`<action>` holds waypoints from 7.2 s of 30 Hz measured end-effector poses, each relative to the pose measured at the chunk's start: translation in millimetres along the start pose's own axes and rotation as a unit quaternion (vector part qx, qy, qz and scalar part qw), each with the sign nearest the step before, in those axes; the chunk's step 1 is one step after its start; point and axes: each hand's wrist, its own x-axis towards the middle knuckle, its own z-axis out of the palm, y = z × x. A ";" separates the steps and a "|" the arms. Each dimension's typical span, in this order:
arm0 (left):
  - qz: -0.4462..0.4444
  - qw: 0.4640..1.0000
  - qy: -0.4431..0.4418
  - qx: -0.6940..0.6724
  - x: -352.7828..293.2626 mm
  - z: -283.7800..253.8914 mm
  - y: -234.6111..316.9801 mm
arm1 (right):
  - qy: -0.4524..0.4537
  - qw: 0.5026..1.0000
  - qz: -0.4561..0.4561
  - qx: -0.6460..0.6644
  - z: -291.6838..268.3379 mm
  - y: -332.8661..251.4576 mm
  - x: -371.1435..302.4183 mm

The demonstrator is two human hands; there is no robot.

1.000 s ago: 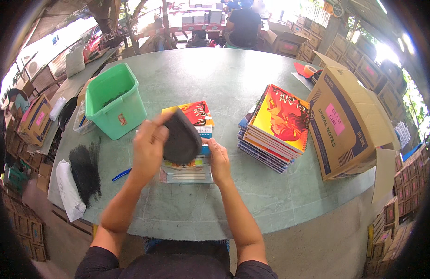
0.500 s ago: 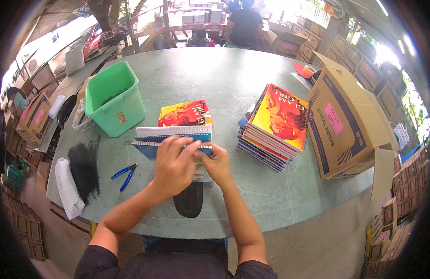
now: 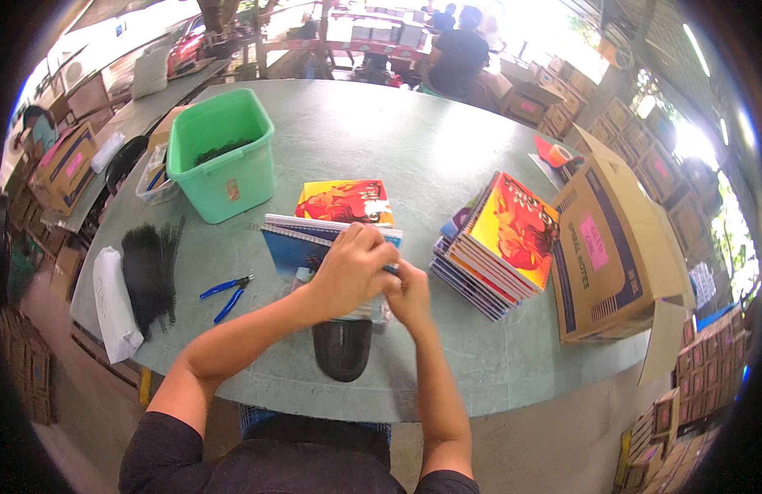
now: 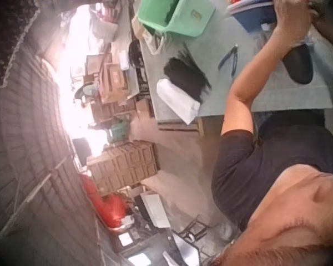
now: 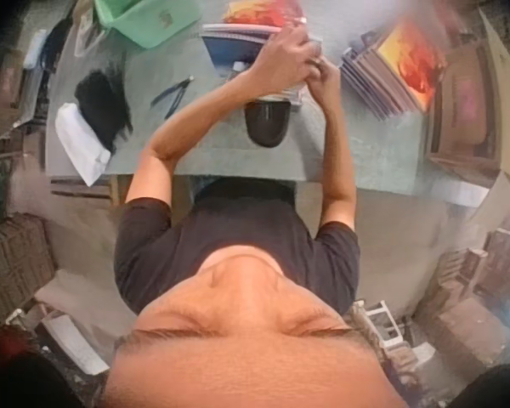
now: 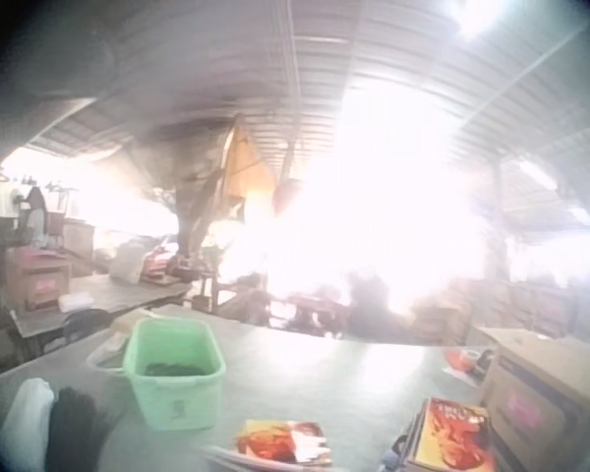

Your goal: The person threads a black spiral binding through the pre-punched holes of a notebook cover and pages by hand, trims the excess wire using blue pliers, and places the completed notebooks into a cardboard box.

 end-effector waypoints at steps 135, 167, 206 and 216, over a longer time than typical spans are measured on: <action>-0.412 0.905 -0.014 -0.108 -91.0 -115.5 -68.5 | 0.004 0.904 -0.226 -0.364 120.7 -84.6 60.1; -0.280 0.954 -0.105 -0.011 -80.8 -151.8 -87.2 | -0.038 0.963 -0.185 -0.193 105.7 -88.2 55.9; -0.308 0.946 -0.061 -0.081 -134.8 -84.7 -38.9 | 0.028 0.943 -0.276 -0.186 84.1 -80.6 43.5; -0.306 0.935 -0.178 -0.037 -155.3 -88.5 -50.8 | -0.010 0.942 -0.248 -0.224 103.4 -95.6 48.8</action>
